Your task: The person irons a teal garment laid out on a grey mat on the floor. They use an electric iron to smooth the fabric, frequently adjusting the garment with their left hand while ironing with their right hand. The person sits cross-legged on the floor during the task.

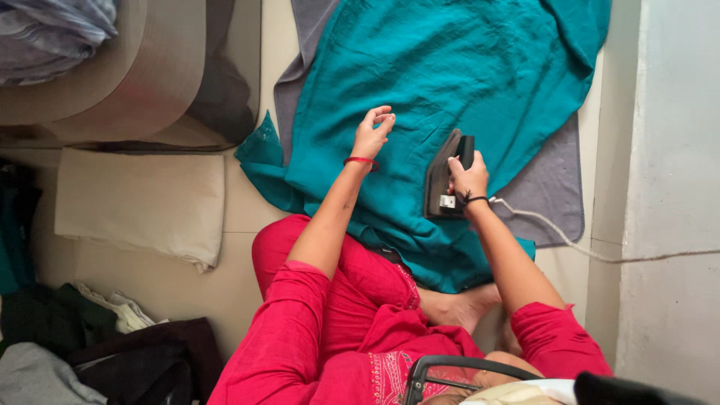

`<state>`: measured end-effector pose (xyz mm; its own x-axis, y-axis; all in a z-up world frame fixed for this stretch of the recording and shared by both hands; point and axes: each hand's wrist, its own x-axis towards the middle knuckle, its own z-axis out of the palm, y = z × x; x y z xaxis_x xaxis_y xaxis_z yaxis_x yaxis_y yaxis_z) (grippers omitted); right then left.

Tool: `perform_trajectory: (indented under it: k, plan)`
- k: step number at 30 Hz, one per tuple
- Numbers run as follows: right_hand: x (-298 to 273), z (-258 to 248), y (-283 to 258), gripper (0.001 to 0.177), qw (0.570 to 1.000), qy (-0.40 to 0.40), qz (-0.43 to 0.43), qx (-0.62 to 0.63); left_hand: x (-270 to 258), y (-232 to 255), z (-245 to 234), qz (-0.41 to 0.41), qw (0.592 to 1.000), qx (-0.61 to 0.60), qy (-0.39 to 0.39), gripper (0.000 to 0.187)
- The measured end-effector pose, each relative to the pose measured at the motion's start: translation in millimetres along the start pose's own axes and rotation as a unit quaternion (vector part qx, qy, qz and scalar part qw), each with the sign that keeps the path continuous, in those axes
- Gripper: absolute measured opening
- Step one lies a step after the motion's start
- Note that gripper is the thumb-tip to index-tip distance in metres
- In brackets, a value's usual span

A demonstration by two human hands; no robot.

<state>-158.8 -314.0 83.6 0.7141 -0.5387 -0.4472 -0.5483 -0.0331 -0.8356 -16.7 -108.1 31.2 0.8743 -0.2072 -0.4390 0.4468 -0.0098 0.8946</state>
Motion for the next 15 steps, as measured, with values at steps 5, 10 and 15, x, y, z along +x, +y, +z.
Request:
perform_trajectory:
  k: [5, 10, 15]
  plan:
    - [16, 12, 2, 0.022, 0.999, 0.031, -0.011, 0.032, 3, -3, 7, 0.011, 1.0, 0.01, -0.003, 0.044]
    - [56, 27, 1, 0.025, 0.996, 0.051, -0.018, 0.066, 3, -7, 8, 0.026, 0.999, 0.023, -0.011, 0.043]
    - [86, 38, -23, 0.025, 0.996, 0.064, -0.008, 0.069, 13, -22, 1, 0.053, 0.997, 0.045, 0.015, 0.043]
